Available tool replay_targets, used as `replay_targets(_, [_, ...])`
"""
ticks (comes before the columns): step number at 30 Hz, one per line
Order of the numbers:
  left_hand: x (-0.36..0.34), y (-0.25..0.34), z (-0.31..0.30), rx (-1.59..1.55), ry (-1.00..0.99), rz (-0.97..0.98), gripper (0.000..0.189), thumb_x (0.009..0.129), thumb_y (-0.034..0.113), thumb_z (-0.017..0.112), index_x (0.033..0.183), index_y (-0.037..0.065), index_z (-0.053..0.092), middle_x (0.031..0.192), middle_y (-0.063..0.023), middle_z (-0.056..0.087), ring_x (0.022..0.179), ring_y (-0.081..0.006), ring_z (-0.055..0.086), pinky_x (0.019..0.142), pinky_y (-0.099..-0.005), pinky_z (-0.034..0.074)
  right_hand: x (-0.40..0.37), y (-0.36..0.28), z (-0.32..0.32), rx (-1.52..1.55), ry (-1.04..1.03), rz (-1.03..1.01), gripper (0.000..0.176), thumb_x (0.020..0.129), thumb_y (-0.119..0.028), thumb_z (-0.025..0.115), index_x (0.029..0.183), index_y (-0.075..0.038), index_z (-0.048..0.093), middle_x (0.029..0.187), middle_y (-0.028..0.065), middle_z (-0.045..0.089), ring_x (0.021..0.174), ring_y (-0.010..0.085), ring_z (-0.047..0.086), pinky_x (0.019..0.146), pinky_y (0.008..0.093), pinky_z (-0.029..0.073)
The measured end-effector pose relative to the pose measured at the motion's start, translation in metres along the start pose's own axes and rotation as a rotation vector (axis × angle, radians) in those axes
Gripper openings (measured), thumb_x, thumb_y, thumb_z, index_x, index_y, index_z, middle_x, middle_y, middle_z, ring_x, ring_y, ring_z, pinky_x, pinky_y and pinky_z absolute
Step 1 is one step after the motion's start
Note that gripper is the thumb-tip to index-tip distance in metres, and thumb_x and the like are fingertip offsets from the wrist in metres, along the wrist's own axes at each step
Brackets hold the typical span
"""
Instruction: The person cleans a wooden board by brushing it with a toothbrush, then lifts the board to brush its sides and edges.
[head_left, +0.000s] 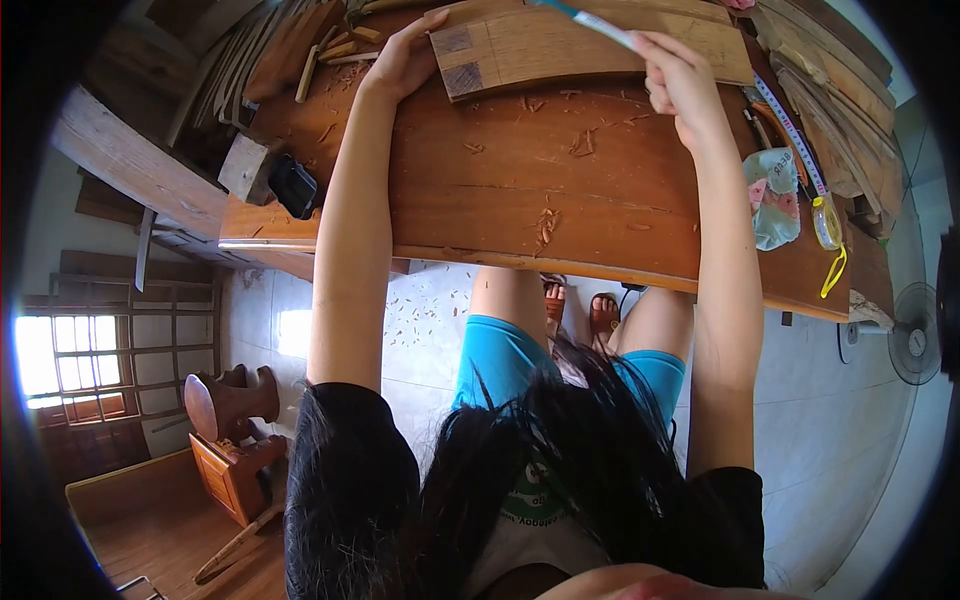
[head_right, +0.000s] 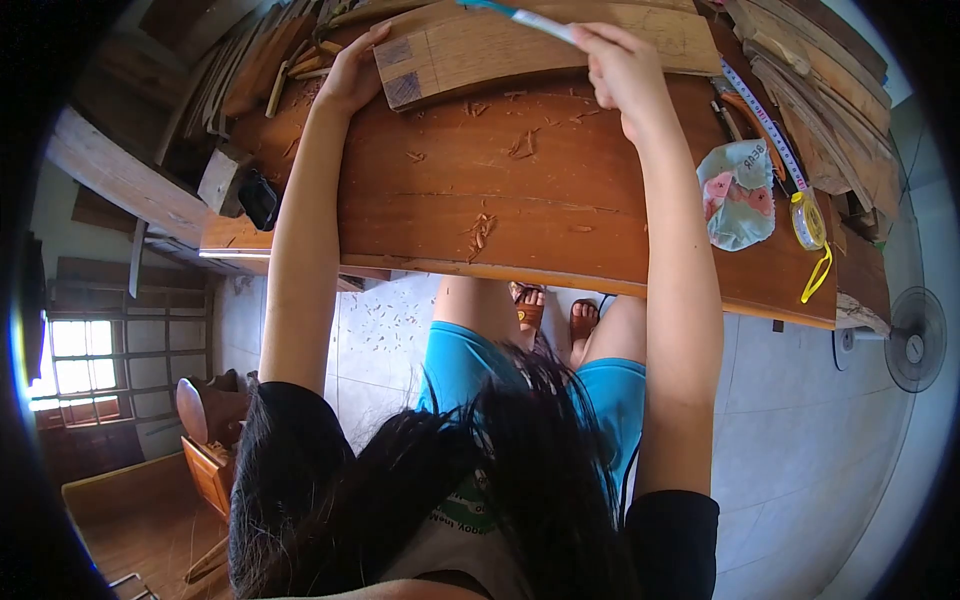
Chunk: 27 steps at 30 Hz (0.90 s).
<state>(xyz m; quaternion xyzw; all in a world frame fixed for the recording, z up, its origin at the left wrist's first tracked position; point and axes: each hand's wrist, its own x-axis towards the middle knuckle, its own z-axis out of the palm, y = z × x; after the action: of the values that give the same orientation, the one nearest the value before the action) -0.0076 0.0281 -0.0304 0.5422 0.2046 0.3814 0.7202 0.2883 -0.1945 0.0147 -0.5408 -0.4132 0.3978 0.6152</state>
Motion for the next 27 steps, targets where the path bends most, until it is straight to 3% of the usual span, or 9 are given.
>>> replay_targets(3, [0.0, 0.001, 0.0, 0.014, 0.005, -0.004, 0.042, 0.1, 0.031, 0.059, 0.134, 0.006, 0.058, 0.13, -0.008, 0.062, 0.121, -0.0204, 0.056, 0.106, -0.036, 0.04, -0.004, -0.003, 0.004, 0.002, -0.146, 0.076, 0.024, 0.097, -0.022, 0.067, 0.112, -0.003, 0.071, 0.061, -0.0093, 0.036, 0.047, 0.0015, 0.027, 0.042, 0.0231, 0.018])
replay_targets(7, [0.001, 0.001, -0.002, 0.017, -0.013, -0.005, 0.043, 0.099, 0.031, 0.059, 0.135, 0.007, 0.058, 0.131, -0.0084, 0.062, 0.121, -0.0208, 0.056, 0.106, -0.0362, 0.04, 0.001, 0.0, -0.002, 0.036, 0.065, -0.012, 0.023, 0.096, -0.02, 0.068, 0.112, -0.003, 0.071, 0.06, -0.0086, 0.038, 0.045, 0.0015, 0.027, 0.041, 0.0233, 0.017])
replay_targets(11, [-0.002, 0.002, 0.004, 0.032, 0.016, -0.007, 0.044, 0.099, 0.031, 0.059, 0.135, 0.006, 0.057, 0.131, -0.0088, 0.062, 0.121, -0.0214, 0.056, 0.107, -0.0367, 0.04, -0.003, -0.004, -0.004, -0.095, -0.027, 0.011, 0.024, 0.094, -0.02, 0.069, 0.111, -0.003, 0.071, 0.06, -0.0085, 0.04, 0.045, 0.0013, 0.028, 0.041, 0.0235, 0.017])
replay_targets(17, [-0.01, 0.007, 0.022, 0.057, 0.02, -0.021, 0.045, 0.1, 0.031, 0.057, 0.136, 0.003, 0.056, 0.131, -0.0099, 0.062, 0.121, -0.0217, 0.057, 0.106, -0.037, 0.041, 0.001, -0.008, -0.019, -0.061, 0.178, 0.009, 0.024, 0.093, -0.02, 0.069, 0.11, -0.004, 0.071, 0.06, -0.0082, 0.041, 0.045, 0.0018, 0.028, 0.041, 0.0236, 0.017])
replay_targets(21, [-0.011, 0.01, 0.025, 0.05, -0.007, -0.029, 0.045, 0.097, 0.033, 0.061, 0.131, 0.004, 0.06, 0.129, -0.0093, 0.063, 0.119, -0.0218, 0.057, 0.106, -0.0372, 0.04, -0.003, -0.009, -0.016, -0.034, -0.048, 0.077, 0.024, 0.093, -0.02, 0.07, 0.11, -0.003, 0.071, 0.06, -0.0086, 0.038, 0.045, 0.0019, 0.028, 0.041, 0.0237, 0.018])
replay_targets(27, [-0.011, 0.009, 0.024, 0.03, 0.038, -0.064, 0.046, 0.097, 0.033, 0.061, 0.131, 0.003, 0.059, 0.128, -0.0102, 0.063, 0.119, -0.0221, 0.056, 0.107, -0.0377, 0.04, 0.001, -0.008, -0.032, -0.019, 0.177, -0.003, 0.024, 0.094, -0.019, 0.068, 0.111, -0.003, 0.071, 0.06, -0.0089, 0.037, 0.045, 0.0019, 0.027, 0.041, 0.023, 0.017])
